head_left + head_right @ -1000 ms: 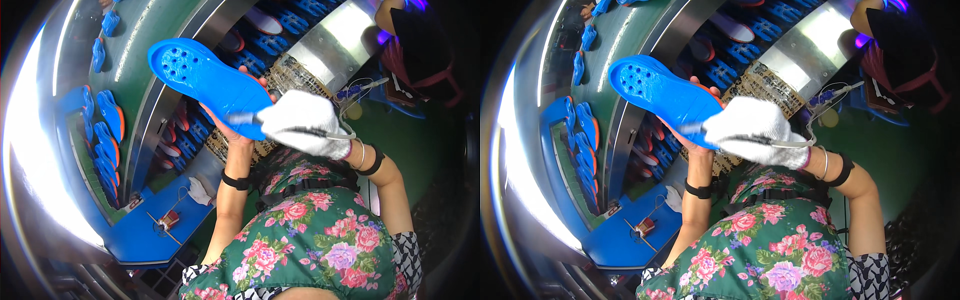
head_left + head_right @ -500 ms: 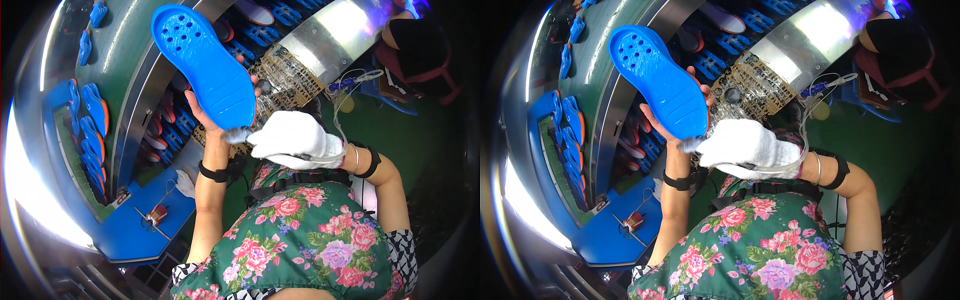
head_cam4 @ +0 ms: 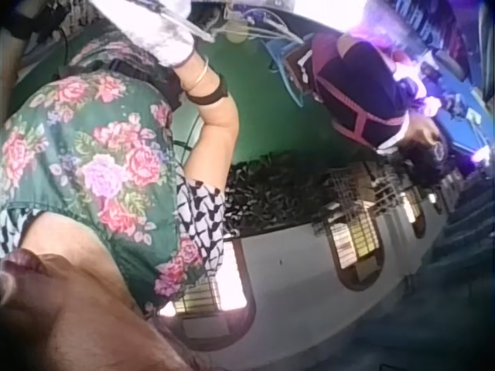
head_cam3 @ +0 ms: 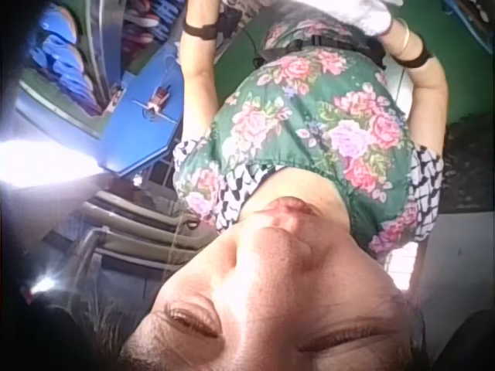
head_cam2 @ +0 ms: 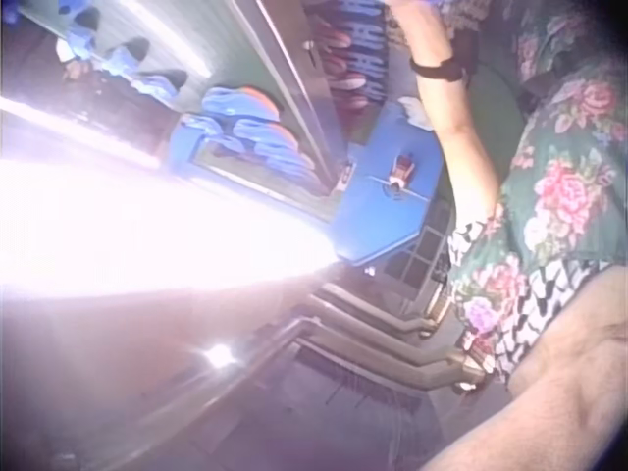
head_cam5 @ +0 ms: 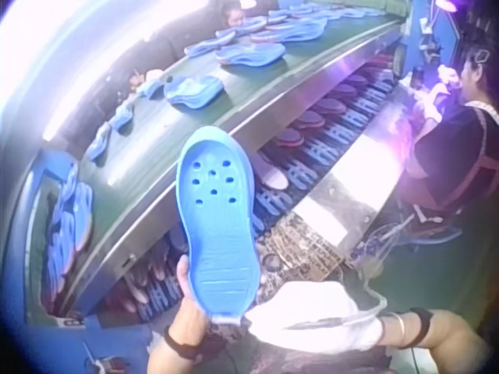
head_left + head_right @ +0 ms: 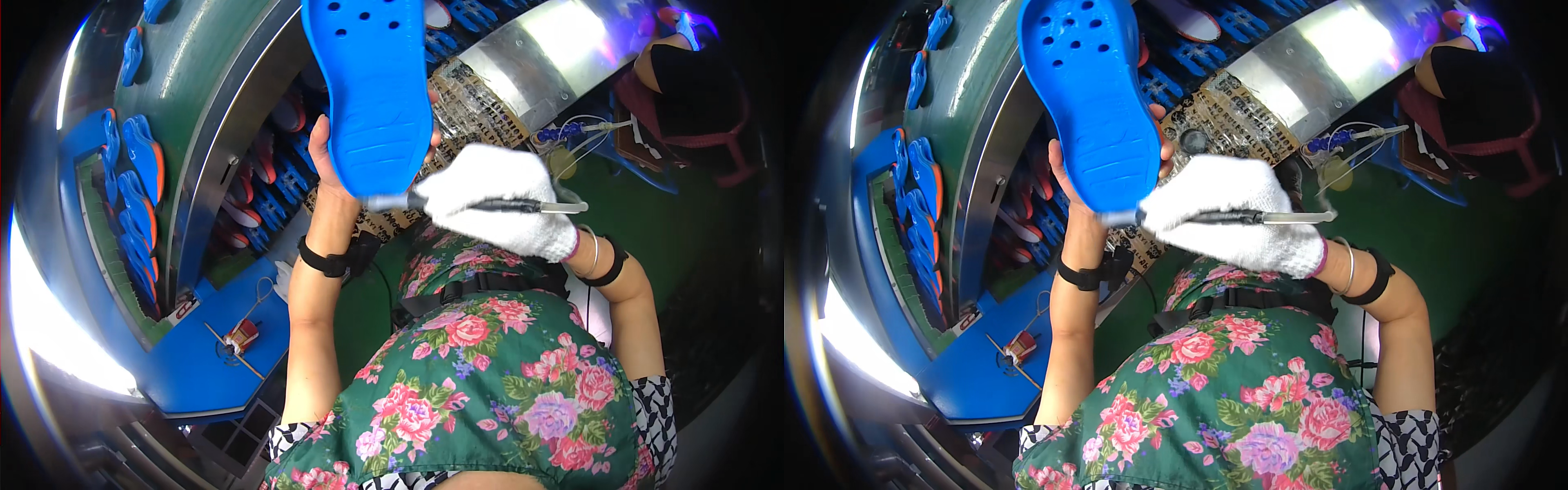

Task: Apply glue or adhesive to blue shoe soles using a brush on a production line.

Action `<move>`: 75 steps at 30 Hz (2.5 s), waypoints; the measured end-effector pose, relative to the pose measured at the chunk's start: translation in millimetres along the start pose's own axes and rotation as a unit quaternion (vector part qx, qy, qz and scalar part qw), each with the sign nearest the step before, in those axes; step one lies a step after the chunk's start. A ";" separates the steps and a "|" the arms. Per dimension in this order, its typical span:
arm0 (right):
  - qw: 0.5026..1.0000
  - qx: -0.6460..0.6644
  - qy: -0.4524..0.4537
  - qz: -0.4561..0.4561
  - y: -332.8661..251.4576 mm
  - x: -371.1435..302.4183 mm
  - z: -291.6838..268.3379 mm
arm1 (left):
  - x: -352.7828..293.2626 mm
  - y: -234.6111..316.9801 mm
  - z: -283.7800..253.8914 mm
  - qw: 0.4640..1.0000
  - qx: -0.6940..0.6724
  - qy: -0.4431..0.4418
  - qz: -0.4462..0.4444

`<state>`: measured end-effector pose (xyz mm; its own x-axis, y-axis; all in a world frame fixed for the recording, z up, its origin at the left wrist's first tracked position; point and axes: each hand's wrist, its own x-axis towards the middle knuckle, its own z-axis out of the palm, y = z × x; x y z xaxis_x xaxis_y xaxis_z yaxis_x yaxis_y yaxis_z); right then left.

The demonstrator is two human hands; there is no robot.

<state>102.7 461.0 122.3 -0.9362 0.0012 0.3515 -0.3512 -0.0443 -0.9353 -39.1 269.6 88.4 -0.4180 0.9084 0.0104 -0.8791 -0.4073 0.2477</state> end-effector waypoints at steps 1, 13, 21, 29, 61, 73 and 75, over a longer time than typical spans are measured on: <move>0.998 -0.061 -0.007 -0.033 2.2 2.5 -5.3 | 0.5 -0.1 11.1 0.993 0.095 0.076 -0.008; 0.999 0.022 -0.032 -0.038 -7.0 1.7 -5.8 | 4.3 13.5 0.0 0.979 0.141 0.115 -0.087; 0.966 -0.215 -0.049 -0.137 -6.6 -12.4 11.9 | 23.5 1.9 -9.7 0.998 -0.029 0.062 -0.005; 0.998 -0.061 0.012 -0.008 -4.6 7.4 -11.4 | 19.8 3.7 -6.4 0.999 -0.003 0.045 -0.016; 0.969 0.211 0.090 0.085 -0.8 62.6 -41.6 | -70.4 37.8 33.3 0.972 0.142 -0.035 0.184; 0.948 0.215 0.071 0.223 67.3 36.4 15.1 | -62.5 190.9 59.5 0.815 -0.269 0.087 0.506; 0.941 0.233 0.079 0.235 76.1 29.4 14.6 | -59.4 168.4 44.1 0.860 -0.136 0.101 0.481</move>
<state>48.6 443.1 62.0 -0.9899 0.0187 -0.1403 0.1113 -0.5093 -0.8534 -152.2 151.3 172.3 -0.9891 0.1159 -0.0910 -0.1147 -0.9932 -0.0178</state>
